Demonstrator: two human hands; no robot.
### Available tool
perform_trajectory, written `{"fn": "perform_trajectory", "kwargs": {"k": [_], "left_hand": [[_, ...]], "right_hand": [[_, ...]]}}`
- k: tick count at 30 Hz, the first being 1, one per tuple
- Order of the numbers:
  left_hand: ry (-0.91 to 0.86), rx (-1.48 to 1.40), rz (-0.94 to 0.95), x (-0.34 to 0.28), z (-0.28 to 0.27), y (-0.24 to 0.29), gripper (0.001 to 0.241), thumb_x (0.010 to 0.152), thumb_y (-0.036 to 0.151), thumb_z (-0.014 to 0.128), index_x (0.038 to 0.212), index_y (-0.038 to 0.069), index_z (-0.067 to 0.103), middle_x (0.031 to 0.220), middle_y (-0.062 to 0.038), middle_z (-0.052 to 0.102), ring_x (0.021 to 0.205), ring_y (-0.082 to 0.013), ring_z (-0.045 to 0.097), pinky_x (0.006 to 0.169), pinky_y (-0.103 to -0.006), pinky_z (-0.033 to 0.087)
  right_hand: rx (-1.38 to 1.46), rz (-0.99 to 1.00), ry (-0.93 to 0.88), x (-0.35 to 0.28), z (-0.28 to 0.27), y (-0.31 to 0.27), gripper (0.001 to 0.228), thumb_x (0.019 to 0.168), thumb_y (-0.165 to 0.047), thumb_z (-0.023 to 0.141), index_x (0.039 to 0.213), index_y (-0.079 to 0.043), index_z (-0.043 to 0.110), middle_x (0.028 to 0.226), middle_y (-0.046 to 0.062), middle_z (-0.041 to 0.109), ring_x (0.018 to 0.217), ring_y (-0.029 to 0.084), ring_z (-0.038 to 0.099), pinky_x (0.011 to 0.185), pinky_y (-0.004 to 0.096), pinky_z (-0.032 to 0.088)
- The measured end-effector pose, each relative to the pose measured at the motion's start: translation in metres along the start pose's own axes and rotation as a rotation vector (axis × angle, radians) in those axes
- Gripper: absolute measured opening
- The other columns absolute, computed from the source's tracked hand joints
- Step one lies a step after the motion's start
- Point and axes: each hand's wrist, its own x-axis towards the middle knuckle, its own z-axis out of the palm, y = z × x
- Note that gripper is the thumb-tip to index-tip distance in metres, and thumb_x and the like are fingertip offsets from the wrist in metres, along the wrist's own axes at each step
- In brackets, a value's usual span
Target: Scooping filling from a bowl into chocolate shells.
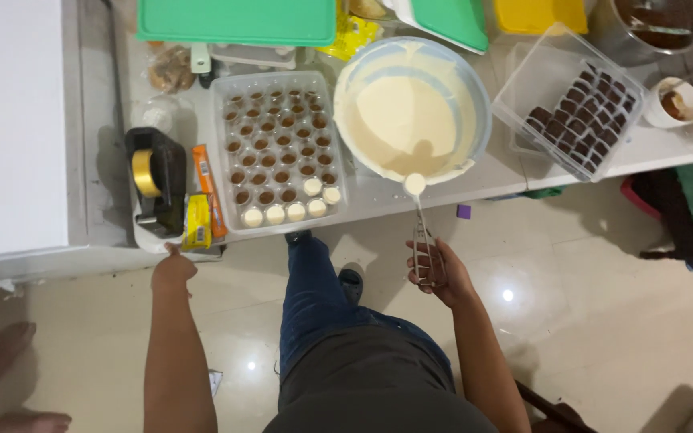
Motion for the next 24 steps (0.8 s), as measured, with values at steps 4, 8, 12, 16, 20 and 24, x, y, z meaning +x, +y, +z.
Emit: {"fn": "perform_trajectory", "kwargs": {"k": [4,8,12,16,20,24], "left_hand": [[0.012,0.038,-0.017,-0.003,-0.004,-0.010,0.103,0.099,0.005,0.048,0.163,0.015,-0.032,0.111,-0.032,0.080,0.072,-0.0364,0.076,0.065,-0.0434,0.060],[0.112,0.027,0.057,-0.018,-0.001,-0.013,0.097,0.098,0.007,0.048,0.165,0.021,-0.021,0.122,-0.032,0.069,0.087,-0.0428,0.076,0.069,-0.0501,0.064],[0.297,0.206,0.178,0.080,0.039,-0.043,0.101,0.092,0.019,0.057,0.166,0.012,-0.012,0.126,-0.032,0.068,0.112,-0.0451,0.068,0.094,-0.0554,0.055],[0.278,0.183,0.151,0.064,0.033,-0.040,0.100,0.092,0.018,0.056,0.166,0.013,-0.011,0.126,-0.033,0.067,0.113,-0.0458,0.067,0.096,-0.0570,0.054],[0.245,0.181,0.137,0.060,0.037,-0.034,0.098,0.093,0.016,0.053,0.166,0.010,-0.012,0.127,-0.034,0.066,0.114,-0.0471,0.067,0.097,-0.0608,0.052],[0.249,0.150,0.125,0.053,0.042,-0.032,0.097,0.095,0.014,0.051,0.167,0.010,-0.012,0.127,-0.032,0.068,0.113,-0.0455,0.069,0.095,-0.0595,0.054]], "right_hand": [[-0.027,-0.013,-0.085,0.012,0.018,-0.008,0.068,0.106,-0.054,0.026,0.138,-0.002,0.056,0.086,0.009,0.066,0.064,0.020,0.063,0.044,0.028,0.038],[-0.179,0.004,-0.170,0.036,0.056,-0.018,0.068,0.106,-0.055,0.025,0.138,-0.003,0.055,0.087,0.010,0.066,0.064,0.021,0.063,0.048,0.030,0.039],[-0.452,0.029,-0.141,0.067,0.101,-0.020,0.065,0.103,-0.053,0.028,0.133,-0.005,0.060,0.086,0.010,0.068,0.062,0.020,0.066,0.051,0.032,0.046],[-0.588,-0.044,-0.097,0.108,0.106,0.010,0.056,0.105,-0.047,0.039,0.123,0.001,0.063,0.083,0.012,0.069,0.058,0.021,0.064,0.053,0.035,0.049],[-1.056,-0.264,0.108,0.107,0.136,0.011,0.045,0.106,-0.042,0.050,0.113,-0.002,0.068,0.082,0.016,0.071,0.064,0.029,0.067,0.062,0.040,0.053],[-1.401,-0.460,0.229,0.096,0.160,0.004,0.038,0.102,-0.040,0.055,0.111,-0.007,0.072,0.088,0.020,0.074,0.078,0.037,0.071,0.072,0.047,0.055]]}}
